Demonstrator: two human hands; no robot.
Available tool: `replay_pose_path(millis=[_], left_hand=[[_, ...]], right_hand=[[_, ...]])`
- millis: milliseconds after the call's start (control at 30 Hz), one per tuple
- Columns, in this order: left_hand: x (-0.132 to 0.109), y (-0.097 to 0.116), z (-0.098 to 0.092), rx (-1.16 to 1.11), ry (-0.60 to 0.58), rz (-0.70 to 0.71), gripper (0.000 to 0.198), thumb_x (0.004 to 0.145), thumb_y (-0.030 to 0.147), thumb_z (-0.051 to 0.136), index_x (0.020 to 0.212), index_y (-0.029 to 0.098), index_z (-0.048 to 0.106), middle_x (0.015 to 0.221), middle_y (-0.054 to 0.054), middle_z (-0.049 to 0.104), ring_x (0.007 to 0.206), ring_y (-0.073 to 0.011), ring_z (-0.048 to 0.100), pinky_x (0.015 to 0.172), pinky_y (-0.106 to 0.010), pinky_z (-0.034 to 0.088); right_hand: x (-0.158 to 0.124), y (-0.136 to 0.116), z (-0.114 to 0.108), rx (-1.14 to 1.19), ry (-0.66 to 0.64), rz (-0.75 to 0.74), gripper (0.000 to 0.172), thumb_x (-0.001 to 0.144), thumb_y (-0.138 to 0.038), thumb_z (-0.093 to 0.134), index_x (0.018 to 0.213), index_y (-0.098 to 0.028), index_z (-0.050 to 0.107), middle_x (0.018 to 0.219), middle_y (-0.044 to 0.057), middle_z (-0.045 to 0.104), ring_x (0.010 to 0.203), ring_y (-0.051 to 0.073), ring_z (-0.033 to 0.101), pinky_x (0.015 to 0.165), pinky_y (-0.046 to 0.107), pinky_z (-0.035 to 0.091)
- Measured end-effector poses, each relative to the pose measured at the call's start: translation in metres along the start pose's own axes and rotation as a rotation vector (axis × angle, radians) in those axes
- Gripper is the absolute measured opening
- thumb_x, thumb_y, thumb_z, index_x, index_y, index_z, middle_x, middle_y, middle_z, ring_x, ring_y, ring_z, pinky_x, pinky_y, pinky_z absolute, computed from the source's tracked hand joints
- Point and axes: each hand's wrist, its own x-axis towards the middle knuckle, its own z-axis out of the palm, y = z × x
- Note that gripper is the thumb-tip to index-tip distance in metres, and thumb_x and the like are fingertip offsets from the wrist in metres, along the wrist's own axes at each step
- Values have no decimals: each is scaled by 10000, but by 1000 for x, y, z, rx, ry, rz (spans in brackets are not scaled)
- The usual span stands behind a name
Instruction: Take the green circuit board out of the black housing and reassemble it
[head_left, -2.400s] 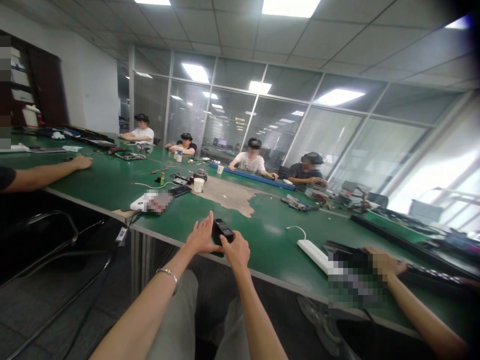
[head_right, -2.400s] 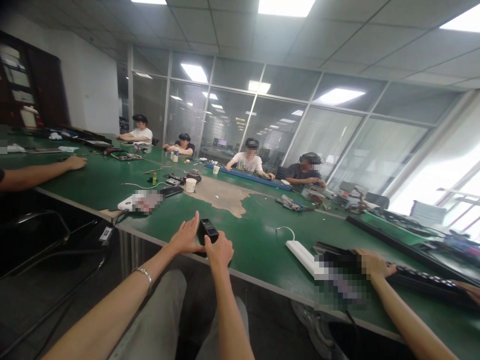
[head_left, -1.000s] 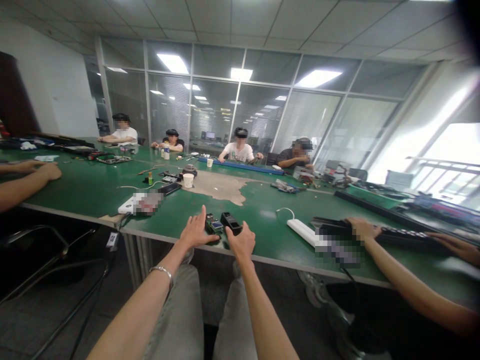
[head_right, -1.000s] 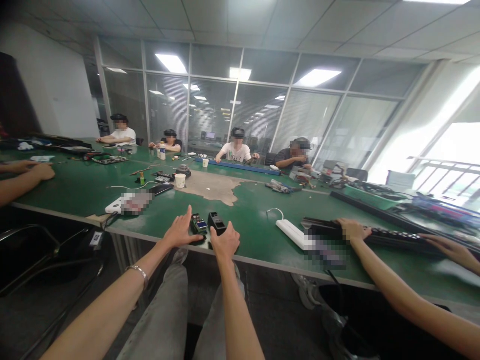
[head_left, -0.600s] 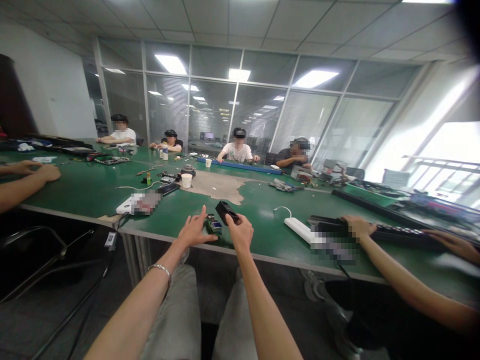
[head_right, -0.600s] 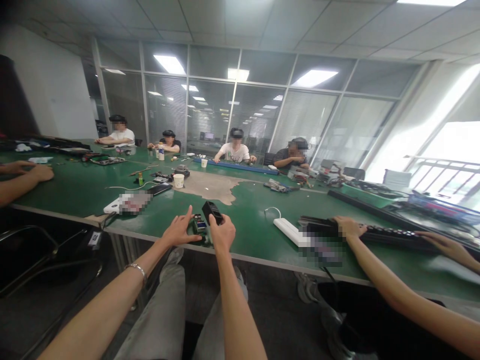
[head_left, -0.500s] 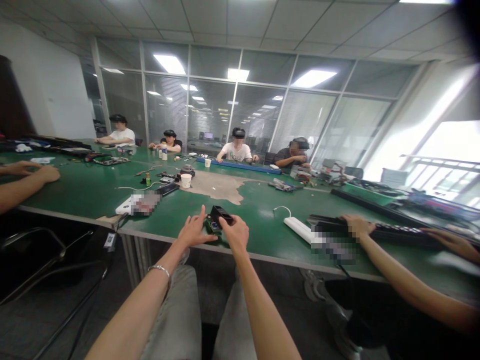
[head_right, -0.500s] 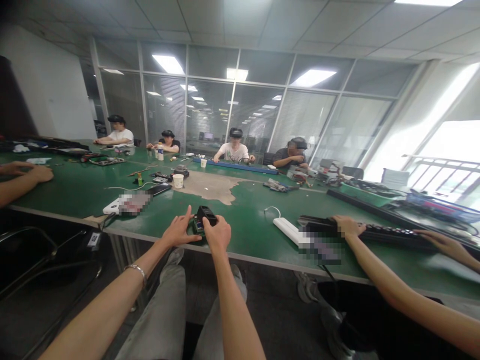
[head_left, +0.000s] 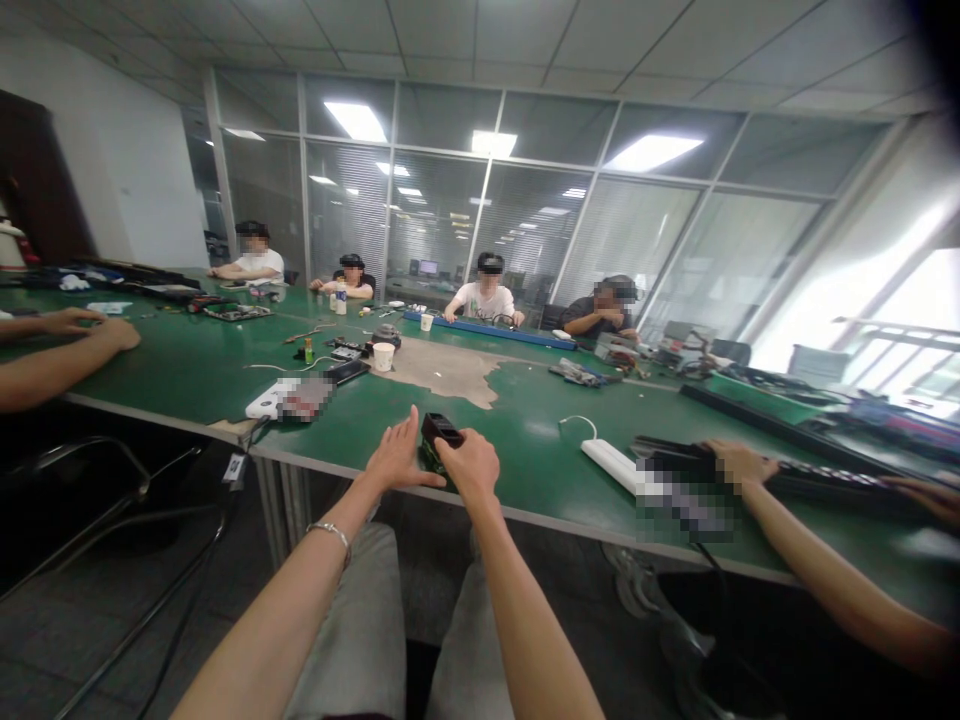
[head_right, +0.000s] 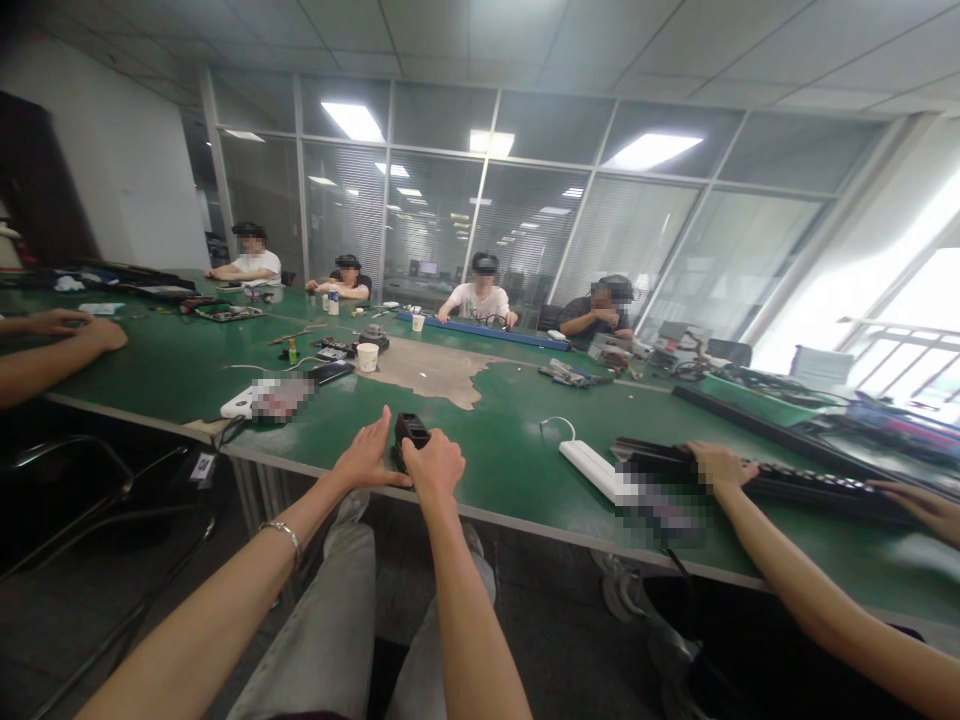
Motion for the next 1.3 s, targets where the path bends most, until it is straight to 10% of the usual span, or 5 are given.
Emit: replay_pose_path(millis=[433,800,1300], left_hand=[[-1,1,0,-17,35,31,1376,580,674,693,1467,123,-203,1499,-251,243,1358,-403,296,1065,-568,261],[-2,7,-2,25,10,-30,1390,573,781,635,1465,112,-195,1494,-252,260,1344,-391,324,1066,-525,246],[-4,16,-7,64,16,-42,1266,644,799,565,1495,121,-83,1352,-187,492,1199,-355,483,1021,-469,297]], right_hand=[[-26,20,30,8,48,-43,631,742,-517,612,1255,-154,546,1119,146,651,1048,293,578,836,357,424],[0,21,16,292,146,-70,456,825,-502,521,1126,-176,624,1018,82,694,931,199,629,802,259,437],[4,77,33,153,161,-29,588,750,-452,619,1223,-104,575,1096,170,656,1028,287,590,891,339,403]])
